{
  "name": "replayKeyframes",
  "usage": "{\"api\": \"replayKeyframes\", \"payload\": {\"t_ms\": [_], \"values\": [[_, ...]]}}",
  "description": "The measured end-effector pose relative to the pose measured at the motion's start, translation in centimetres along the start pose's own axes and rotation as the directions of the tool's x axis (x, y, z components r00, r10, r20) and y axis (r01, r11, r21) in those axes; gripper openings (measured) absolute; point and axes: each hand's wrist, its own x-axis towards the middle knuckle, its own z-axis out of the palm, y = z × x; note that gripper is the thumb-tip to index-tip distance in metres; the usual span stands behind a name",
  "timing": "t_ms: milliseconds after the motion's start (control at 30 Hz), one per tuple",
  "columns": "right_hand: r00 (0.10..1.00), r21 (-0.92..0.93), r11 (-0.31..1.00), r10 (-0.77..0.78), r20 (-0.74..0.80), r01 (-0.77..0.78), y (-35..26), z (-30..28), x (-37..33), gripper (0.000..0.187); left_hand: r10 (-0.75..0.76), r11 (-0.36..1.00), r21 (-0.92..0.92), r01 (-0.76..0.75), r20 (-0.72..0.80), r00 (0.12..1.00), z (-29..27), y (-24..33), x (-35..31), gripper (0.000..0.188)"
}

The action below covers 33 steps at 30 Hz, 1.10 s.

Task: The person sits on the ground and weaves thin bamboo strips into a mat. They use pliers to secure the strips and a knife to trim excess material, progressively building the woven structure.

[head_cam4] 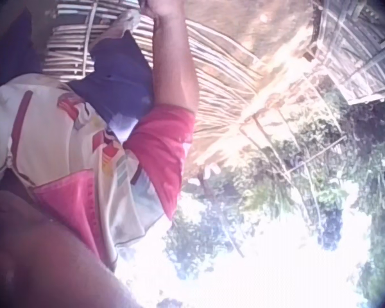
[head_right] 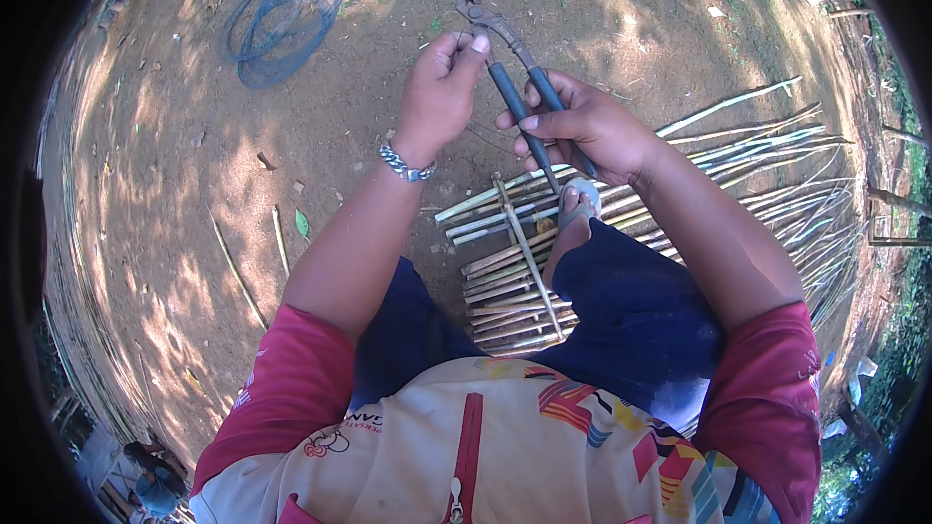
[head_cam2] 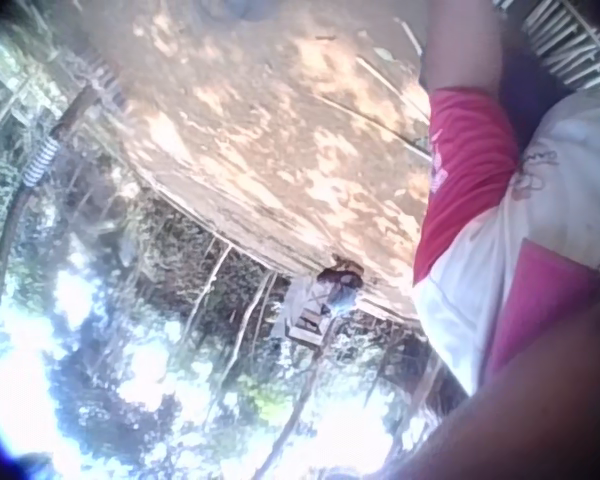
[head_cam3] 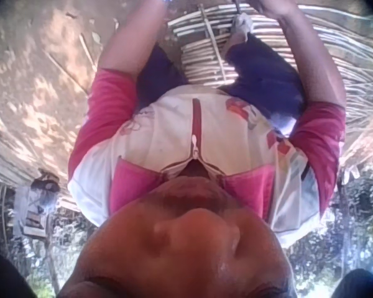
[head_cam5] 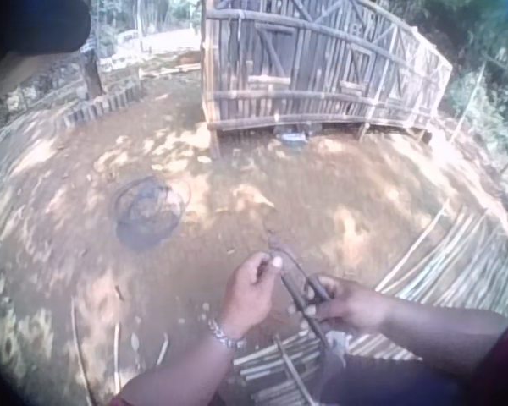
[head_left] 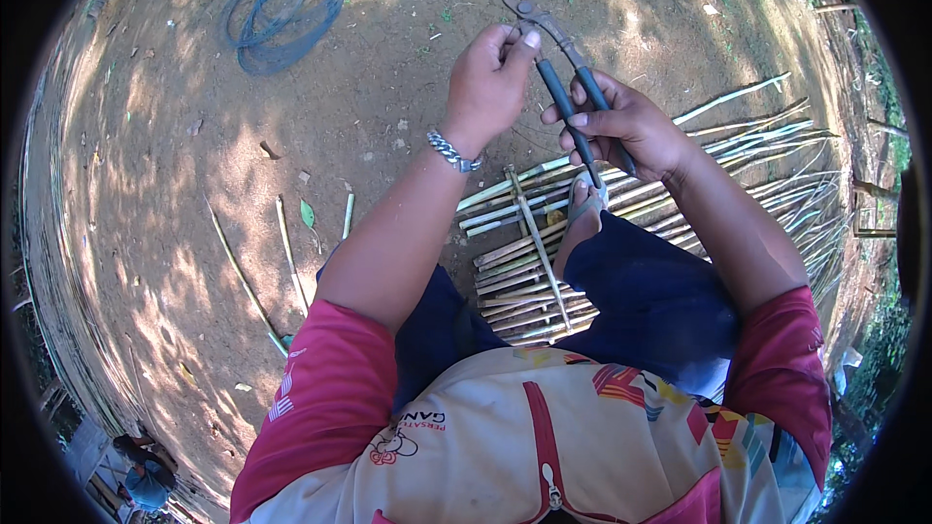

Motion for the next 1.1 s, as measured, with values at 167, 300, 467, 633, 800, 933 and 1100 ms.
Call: {"api": "replayKeyframes", "payload": {"t_ms": [167, 300, 467, 633, 800, 933, 1100], "values": [[0.990, -0.462, 0.887, -0.040, -0.139, -0.029, 1.4, -1.4, 0.8, 0.019, -0.068, 0.994, 0.102, 0.051, 0.170, 0.983, -3.4, -0.2, -0.4, 0.033], [0.990, -0.772, 0.626, -0.007, -0.144, -0.108, 1.8, -1.0, 1.1, 0.016, -0.372, 0.751, -0.435, 0.497, 0.343, 0.863, -5.5, -0.8, -0.7, 0.024], [0.991, -0.870, 0.476, -0.105, 0.087, 0.127, 5.8, -5.0, 1.7, 0.014, -0.418, 0.586, -0.661, 0.469, 0.250, 0.874, -8.9, -3.3, -1.1, 0.023], [0.980, -0.862, 0.500, -0.117, -0.162, -0.083, 10.8, -9.8, 1.8, 0.018, -0.439, 0.690, -0.608, 0.393, 0.081, 0.895, -11.7, -5.1, -2.3, 0.025], [0.852, -0.745, 0.600, -0.191, -0.487, -0.291, 14.1, -15.6, 7.2, 0.023, -0.484, 0.672, -0.528, 0.519, 0.217, 0.848, -12.0, -6.3, -3.5, 0.027], [0.818, -0.812, 0.445, -0.251, -0.518, -0.377, 14.5, -17.9, 11.6, 0.027, -0.461, 0.619, -0.560, 0.551, 0.310, 0.832, -10.9, -7.5, -4.0, 0.027], [0.808, -0.846, 0.393, -0.320, -0.494, -0.361, 14.3, -15.0, 14.6, 0.051, -0.395, 0.607, -0.535, 0.587, 0.438, 0.807, -8.9, -7.0, -4.3, 0.026]]}}
